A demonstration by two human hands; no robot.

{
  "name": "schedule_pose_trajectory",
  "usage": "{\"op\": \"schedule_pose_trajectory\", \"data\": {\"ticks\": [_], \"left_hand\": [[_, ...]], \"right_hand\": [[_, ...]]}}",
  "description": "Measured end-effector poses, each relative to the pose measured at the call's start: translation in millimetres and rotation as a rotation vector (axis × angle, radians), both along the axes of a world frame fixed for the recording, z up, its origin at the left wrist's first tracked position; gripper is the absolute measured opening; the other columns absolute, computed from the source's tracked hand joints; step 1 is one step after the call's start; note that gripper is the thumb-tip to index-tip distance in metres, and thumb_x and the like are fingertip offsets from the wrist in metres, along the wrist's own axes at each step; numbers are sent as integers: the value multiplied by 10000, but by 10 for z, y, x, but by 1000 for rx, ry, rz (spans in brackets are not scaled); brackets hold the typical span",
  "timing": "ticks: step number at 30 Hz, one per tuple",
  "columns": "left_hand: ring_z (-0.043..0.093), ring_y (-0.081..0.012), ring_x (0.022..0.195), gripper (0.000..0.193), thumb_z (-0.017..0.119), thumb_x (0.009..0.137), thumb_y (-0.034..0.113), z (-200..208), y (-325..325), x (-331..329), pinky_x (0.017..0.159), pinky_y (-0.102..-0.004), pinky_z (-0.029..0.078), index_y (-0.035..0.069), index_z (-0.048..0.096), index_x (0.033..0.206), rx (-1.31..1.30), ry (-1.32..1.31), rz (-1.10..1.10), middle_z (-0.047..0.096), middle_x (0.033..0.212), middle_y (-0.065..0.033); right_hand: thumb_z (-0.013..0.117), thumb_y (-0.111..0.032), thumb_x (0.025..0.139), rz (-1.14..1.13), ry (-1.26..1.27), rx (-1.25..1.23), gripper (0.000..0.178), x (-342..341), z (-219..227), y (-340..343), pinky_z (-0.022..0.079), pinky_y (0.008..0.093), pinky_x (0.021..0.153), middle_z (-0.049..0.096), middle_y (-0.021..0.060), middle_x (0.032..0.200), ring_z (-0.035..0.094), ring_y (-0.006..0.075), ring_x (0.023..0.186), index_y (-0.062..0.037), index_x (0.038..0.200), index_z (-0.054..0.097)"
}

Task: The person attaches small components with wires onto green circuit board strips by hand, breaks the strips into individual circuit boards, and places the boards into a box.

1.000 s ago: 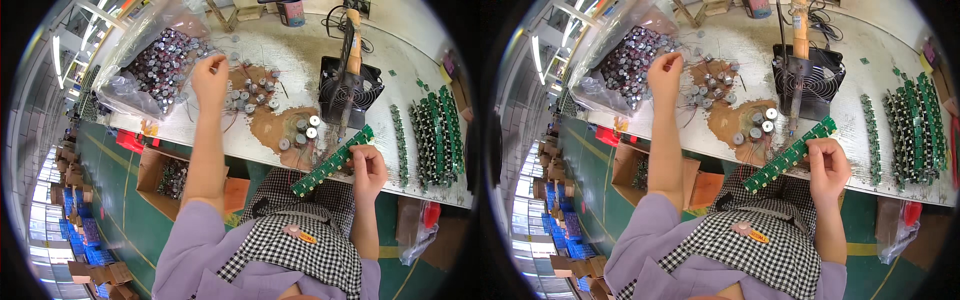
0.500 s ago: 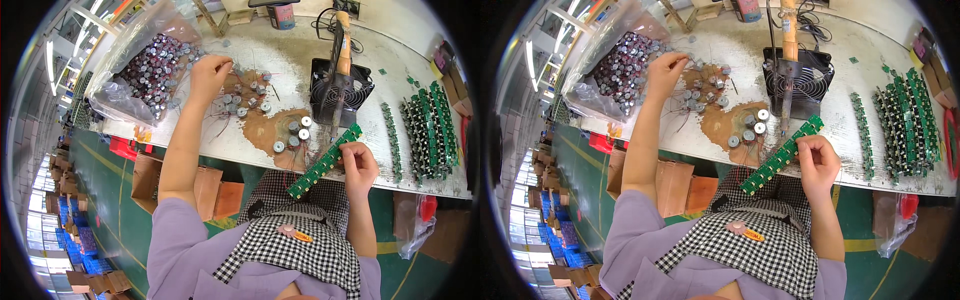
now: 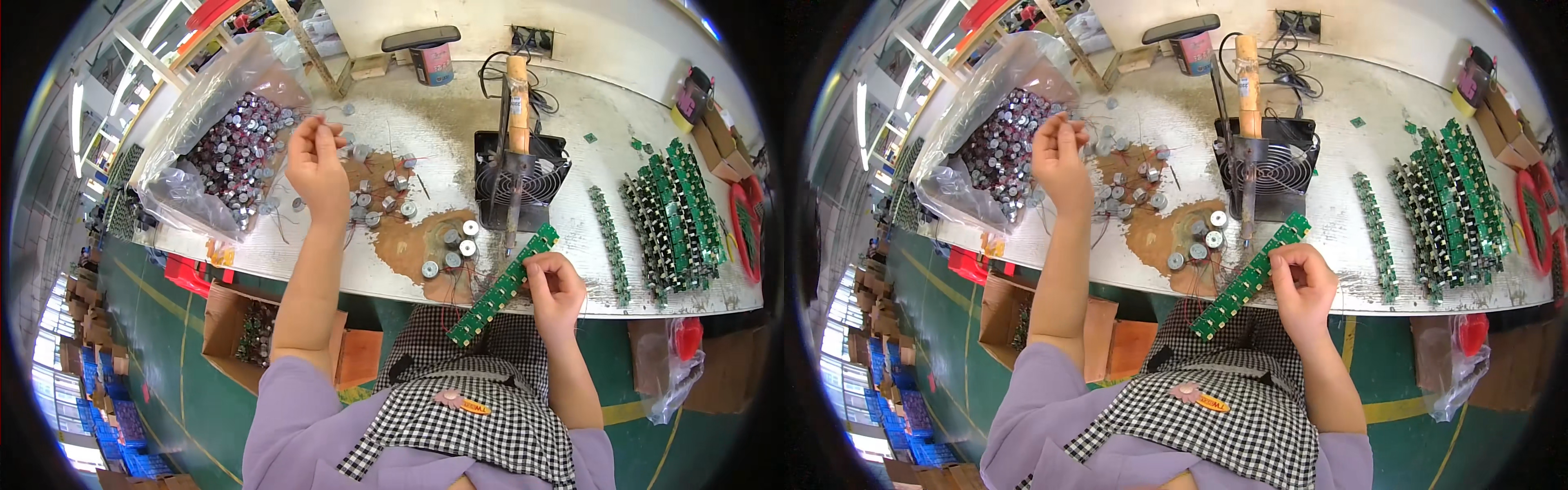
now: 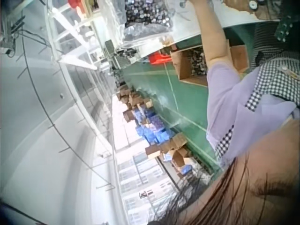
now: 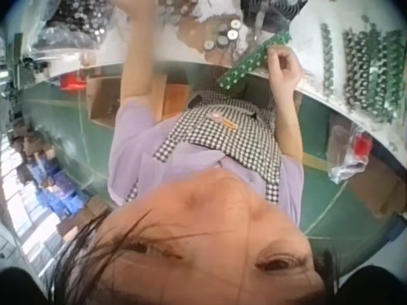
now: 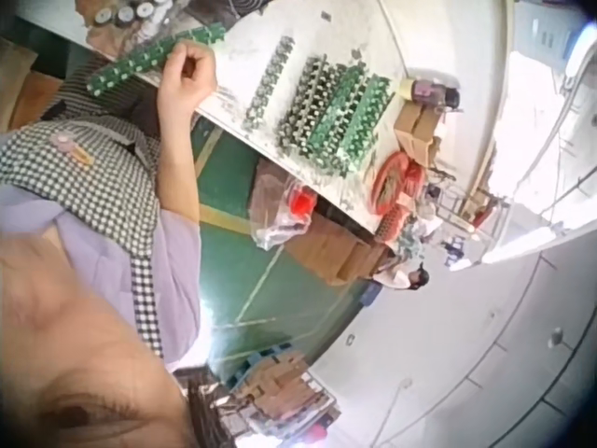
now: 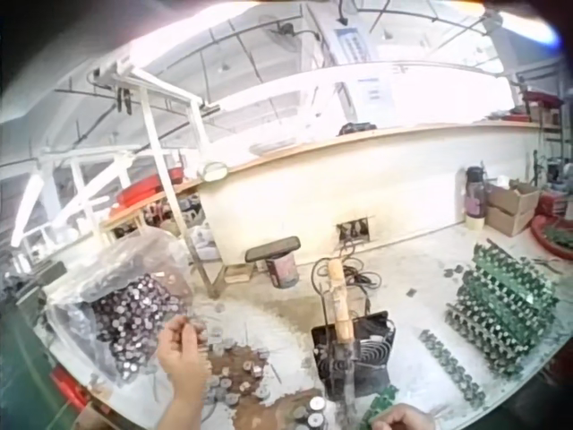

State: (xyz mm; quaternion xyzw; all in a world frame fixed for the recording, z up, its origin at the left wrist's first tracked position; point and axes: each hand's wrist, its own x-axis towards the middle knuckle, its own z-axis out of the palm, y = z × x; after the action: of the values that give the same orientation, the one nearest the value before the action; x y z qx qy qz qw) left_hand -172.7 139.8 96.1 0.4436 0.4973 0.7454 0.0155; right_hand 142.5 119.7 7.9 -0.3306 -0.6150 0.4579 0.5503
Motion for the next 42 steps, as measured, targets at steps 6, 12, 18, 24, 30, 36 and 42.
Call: {"op": "schedule_pose_trajectory", "data": {"ticks": [6,12,18,24,30,36,42], "left_hand": [[540,-84,644,245,533,910,38,45,-434,522,556,-212,420,-6,539,1151,-299,-349,-434,619,852,-63],[532,-60,628,113,611,888,97,-324,-941,985,567,-192,431,9,609,958,-670,-600,-734,592,776,1],[535,-24,698,116,633,877,83,-368,-876,1325,560,-178,396,-28,627,910,-793,-432,-714,607,775,-2],[508,-27,651,102,671,836,60,-457,-804,1426,553,-179,386,-25,635,879,-774,12,-621,603,777,-9],[540,-40,740,72,655,832,36,-529,-664,1439,641,-184,433,-13,611,861,-659,-4,-673,613,862,-18],[541,-39,717,38,626,827,11,-484,-606,1483,649,-190,444,-11,599,840,-757,-157,-677,618,810,-10],[483,-8,614,45,630,802,3,-459,-549,1523,535,-176,388,-4,586,793,-644,-192,-636,585,722,20]], "right_hand": [[573,6,889,115,43,-39,94,42,9,-5,518,212,606,587,112,1024,572,76,727,14,872,481],[611,93,795,67,-154,180,88,28,100,-28,468,206,554,587,144,1002,566,96,615,29,807,551],[649,70,782,46,-162,270,123,-17,111,-52,482,225,564,582,148,1008,571,113,610,19,815,542],[626,62,787,64,-121,351,113,42,68,-52,504,233,556,593,182,1030,608,141,642,19,807,523],[622,68,784,57,-192,393,90,3,215,-36,504,238,547,593,182,1020,611,149,640,24,808,546],[628,75,774,69,-259,388,97,17,283,-3,496,233,544,584,171,1027,608,152,646,23,813,555],[631,74,772,59,-252,372,101,-34,341,49,501,236,555,573,170,1033,612,159,695,24,821,558]]}}
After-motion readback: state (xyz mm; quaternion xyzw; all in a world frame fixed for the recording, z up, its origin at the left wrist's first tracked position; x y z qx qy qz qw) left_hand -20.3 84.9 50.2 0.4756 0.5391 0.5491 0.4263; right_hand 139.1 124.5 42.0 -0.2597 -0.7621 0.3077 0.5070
